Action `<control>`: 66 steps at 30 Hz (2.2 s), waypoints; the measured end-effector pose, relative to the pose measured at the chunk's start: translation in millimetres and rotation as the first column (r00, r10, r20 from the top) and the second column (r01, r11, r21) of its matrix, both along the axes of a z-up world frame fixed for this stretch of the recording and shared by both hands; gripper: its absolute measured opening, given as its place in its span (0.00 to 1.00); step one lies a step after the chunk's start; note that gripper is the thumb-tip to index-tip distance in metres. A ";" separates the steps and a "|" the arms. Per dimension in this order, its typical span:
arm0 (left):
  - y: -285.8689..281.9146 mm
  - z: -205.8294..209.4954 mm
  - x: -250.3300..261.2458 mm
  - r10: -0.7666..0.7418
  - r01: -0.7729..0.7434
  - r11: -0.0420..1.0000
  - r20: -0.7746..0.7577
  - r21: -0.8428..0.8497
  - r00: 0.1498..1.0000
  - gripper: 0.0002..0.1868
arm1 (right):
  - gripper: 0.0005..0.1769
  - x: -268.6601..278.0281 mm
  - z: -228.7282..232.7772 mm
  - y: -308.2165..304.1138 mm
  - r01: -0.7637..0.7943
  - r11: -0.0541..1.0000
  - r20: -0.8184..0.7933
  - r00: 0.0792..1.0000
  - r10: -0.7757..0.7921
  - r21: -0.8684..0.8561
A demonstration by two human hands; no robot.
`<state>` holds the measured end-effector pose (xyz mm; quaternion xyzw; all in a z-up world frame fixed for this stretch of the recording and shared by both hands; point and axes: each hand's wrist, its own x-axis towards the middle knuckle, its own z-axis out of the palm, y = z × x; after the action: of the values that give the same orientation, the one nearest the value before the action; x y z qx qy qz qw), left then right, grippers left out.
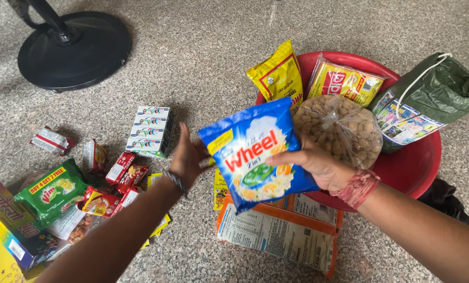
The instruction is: The person wipes the inside of a red plastic basin with a dark cloth, then places various grocery items into it. Items include a bag of peanuts, a packet of biscuits, a green bag, a yellow packet, a blue packet, a box of incense, and a large orange packet.
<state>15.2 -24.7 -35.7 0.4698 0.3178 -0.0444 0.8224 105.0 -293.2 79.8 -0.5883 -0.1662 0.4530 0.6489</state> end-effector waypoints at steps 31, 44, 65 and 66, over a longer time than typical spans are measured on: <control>-150.9 -23.9 300.1 -0.111 -0.326 0.863 0.773 0.387 0.625 0.30 | 0.20 256.9 -46.1 -66.8 0.504 0.846 0.532 0.675 -0.510 0.171; -152.2 -36.4 303.8 -0.167 -0.299 0.338 0.369 0.893 0.914 0.46 | 0.36 331.9 -154.2 -88.1 0.440 0.878 0.806 0.442 -0.393 0.187; -164.1 -6.0 279.6 -0.385 -0.007 -0.387 -0.154 0.922 0.910 0.41 | 0.33 285.6 -124.1 -51.9 0.613 0.732 0.923 -0.011 0.386 -0.298; -165.2 -8.2 279.6 -0.380 -0.005 -0.385 -0.154 0.923 0.912 0.41 | 0.33 284.8 -124.8 -51.4 0.627 0.719 0.921 -0.008 0.390 -0.299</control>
<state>294.8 -189.9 -43.9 0.9842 0.0299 0.1476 0.0931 389.8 -344.6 -44.9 -0.9250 -0.3352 -0.1434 0.1070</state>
